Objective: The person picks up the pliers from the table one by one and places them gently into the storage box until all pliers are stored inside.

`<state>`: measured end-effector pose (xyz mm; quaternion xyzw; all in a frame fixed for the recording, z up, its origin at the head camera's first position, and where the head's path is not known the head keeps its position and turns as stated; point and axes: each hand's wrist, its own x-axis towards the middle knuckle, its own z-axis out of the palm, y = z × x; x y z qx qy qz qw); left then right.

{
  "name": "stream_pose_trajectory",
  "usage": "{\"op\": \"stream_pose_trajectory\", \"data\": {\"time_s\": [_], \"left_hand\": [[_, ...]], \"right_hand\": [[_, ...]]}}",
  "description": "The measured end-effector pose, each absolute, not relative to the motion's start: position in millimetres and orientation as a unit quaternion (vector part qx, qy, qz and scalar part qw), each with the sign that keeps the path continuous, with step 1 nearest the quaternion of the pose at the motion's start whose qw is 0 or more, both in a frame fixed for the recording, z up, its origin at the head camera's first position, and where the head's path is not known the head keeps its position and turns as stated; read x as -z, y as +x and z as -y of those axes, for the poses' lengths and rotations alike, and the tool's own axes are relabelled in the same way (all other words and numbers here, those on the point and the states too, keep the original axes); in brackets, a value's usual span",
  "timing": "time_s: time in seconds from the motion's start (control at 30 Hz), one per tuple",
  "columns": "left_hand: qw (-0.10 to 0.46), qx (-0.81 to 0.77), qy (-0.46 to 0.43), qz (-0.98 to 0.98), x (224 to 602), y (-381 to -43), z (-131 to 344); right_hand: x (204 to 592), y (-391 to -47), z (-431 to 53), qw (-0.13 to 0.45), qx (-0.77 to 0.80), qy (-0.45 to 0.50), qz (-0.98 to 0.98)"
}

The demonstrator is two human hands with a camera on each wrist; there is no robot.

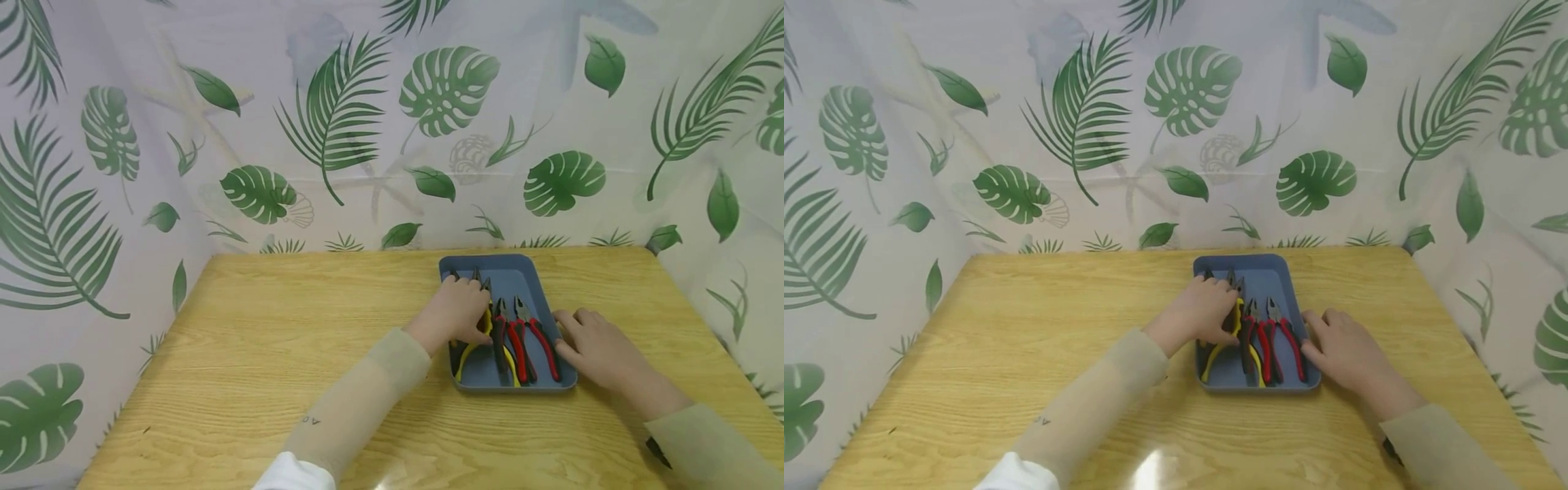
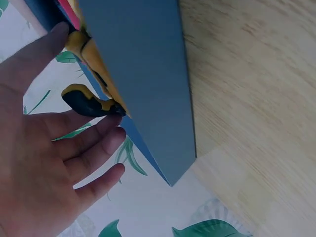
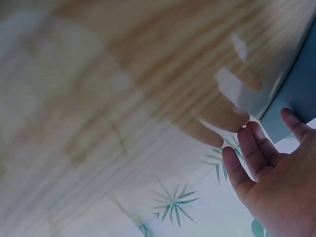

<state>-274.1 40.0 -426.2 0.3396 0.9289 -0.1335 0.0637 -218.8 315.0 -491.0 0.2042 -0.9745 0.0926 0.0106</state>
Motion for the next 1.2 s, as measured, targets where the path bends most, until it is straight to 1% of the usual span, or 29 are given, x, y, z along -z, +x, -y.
{"op": "stream_pose_trajectory", "data": {"time_s": [0.2, 0.47, 0.9, 1.2], "left_hand": [[0.044, 0.158, 0.323, -0.932, 433, -279, -41], [0.043, 0.167, 0.321, -0.931, 435, -280, -41], [0.053, 0.177, 0.307, -0.934, 438, -279, -36], [0.003, 0.194, 0.318, -0.928, 441, -278, -37]], "right_hand": [[489, -218, -314, 0.008, -0.093, 0.203, 0.975], [491, -219, -314, 0.014, -0.098, 0.201, 0.975], [490, -219, -313, 0.009, -0.096, 0.207, 0.974], [489, -219, -314, 0.006, -0.097, 0.204, 0.974]]}}
